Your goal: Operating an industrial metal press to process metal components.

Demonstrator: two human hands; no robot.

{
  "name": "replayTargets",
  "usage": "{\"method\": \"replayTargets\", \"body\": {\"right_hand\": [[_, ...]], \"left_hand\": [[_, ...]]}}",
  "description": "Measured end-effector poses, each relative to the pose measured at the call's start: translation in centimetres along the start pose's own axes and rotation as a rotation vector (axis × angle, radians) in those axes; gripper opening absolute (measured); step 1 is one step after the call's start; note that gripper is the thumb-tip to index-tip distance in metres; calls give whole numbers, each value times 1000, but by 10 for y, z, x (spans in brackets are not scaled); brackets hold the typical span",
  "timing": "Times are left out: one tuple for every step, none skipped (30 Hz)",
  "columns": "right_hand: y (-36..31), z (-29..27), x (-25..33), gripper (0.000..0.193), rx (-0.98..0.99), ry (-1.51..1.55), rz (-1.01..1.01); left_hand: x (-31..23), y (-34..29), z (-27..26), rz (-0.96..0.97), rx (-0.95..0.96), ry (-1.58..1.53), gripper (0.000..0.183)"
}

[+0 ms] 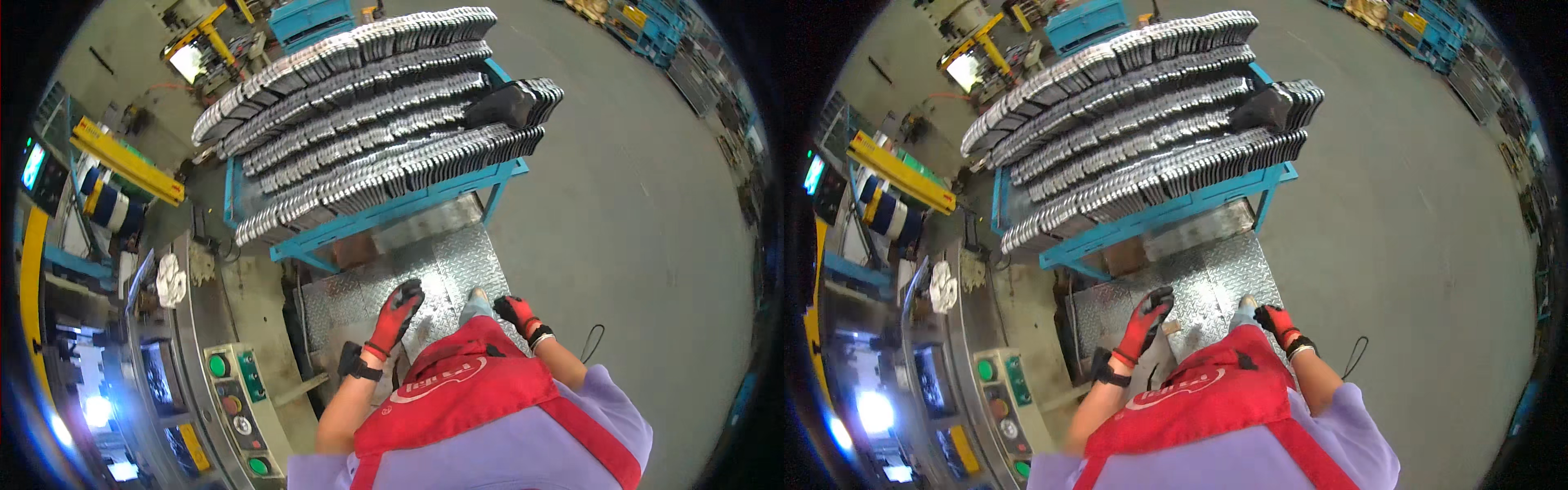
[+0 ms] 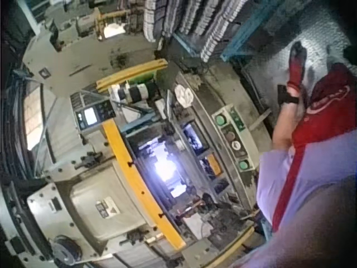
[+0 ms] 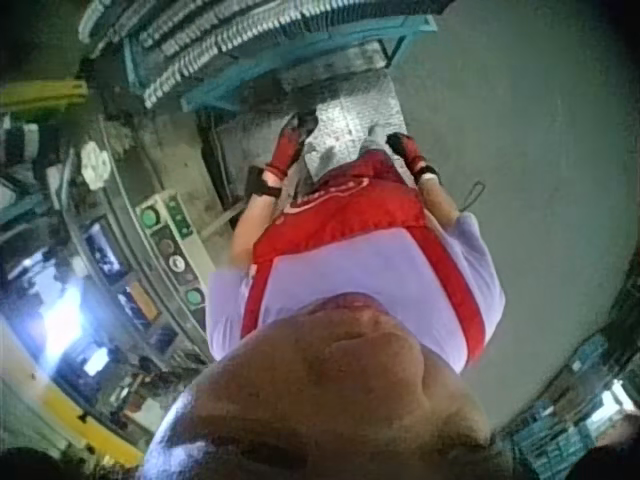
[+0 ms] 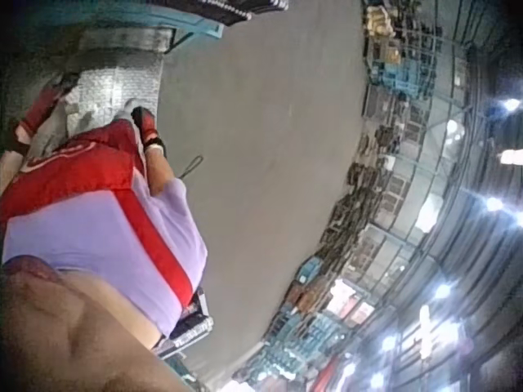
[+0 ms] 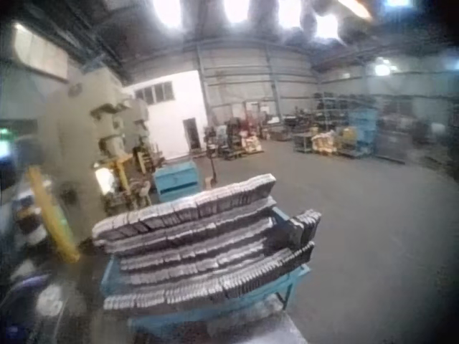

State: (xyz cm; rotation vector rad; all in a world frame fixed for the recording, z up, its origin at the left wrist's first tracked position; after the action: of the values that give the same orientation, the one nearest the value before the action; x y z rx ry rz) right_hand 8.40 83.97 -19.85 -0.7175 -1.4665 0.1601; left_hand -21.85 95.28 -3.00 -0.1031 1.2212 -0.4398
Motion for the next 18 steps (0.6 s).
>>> {"method": "replayTargets", "body": {"right_hand": [[2,-2,9,30,-82,330,148],[10,-4,27,30,-108,341,155],[18,-2,52,31,-40,422,85],[28,-5,69,31,-78,429,98],[40,-8,88,32,-75,474,83],[53,-12,107,33,-57,531,65],[66,-17,126,34,-33,509,53],[80,-22,146,35,5,501,36],[93,-27,164,36,21,494,48],[106,-30,182,47,17,527,61],[112,-33,203,52,90,545,20],[119,-38,221,57,112,564,41],[127,-40,244,62,172,608,34],[132,-43,264,66,170,648,27],[138,-45,281,68,176,702,72],[141,-46,299,70,221,770,88],[144,-47,314,72,248,824,108],[142,-47,331,78,355,824,40]], "left_hand": [[-14,15,10,49,-16,158,43],[-31,30,22,105,-27,308,47],[-48,45,36,164,-39,458,50],[-72,60,59,342,-19,567,54],[-95,76,85,524,1,671,59],[-118,88,115,722,20,754,63],[-133,106,142,741,21,782,66],[-149,123,170,777,24,793,68],[-165,140,198,845,21,798,71],[-177,157,227,896,24,868,73],[-187,171,256,976,18,933,75],[-194,184,284,1066,4,1005,76],[-201,193,310,1162,-9,1042,77],[-203,202,334,1229,-3,1111,75],[-204,210,356,1293,4,1182,73],[-204,219,376,1339,49,1205,72],[-203,229,393,1381,91,1228,71],[-200,234,406,1433,112,1225,70]]}}
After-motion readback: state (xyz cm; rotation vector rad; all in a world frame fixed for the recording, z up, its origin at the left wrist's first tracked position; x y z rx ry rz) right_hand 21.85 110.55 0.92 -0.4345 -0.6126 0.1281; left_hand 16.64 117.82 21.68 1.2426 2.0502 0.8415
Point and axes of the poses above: each hand's wrist, its own y-axis towards the middle knuckle, its own z-axis out of the palm, x = y × z, the point moved 6 cm from there along y, towards the middle knuckle, and after that the axes turned 10 degrees about -x, right-handed, at the moved point
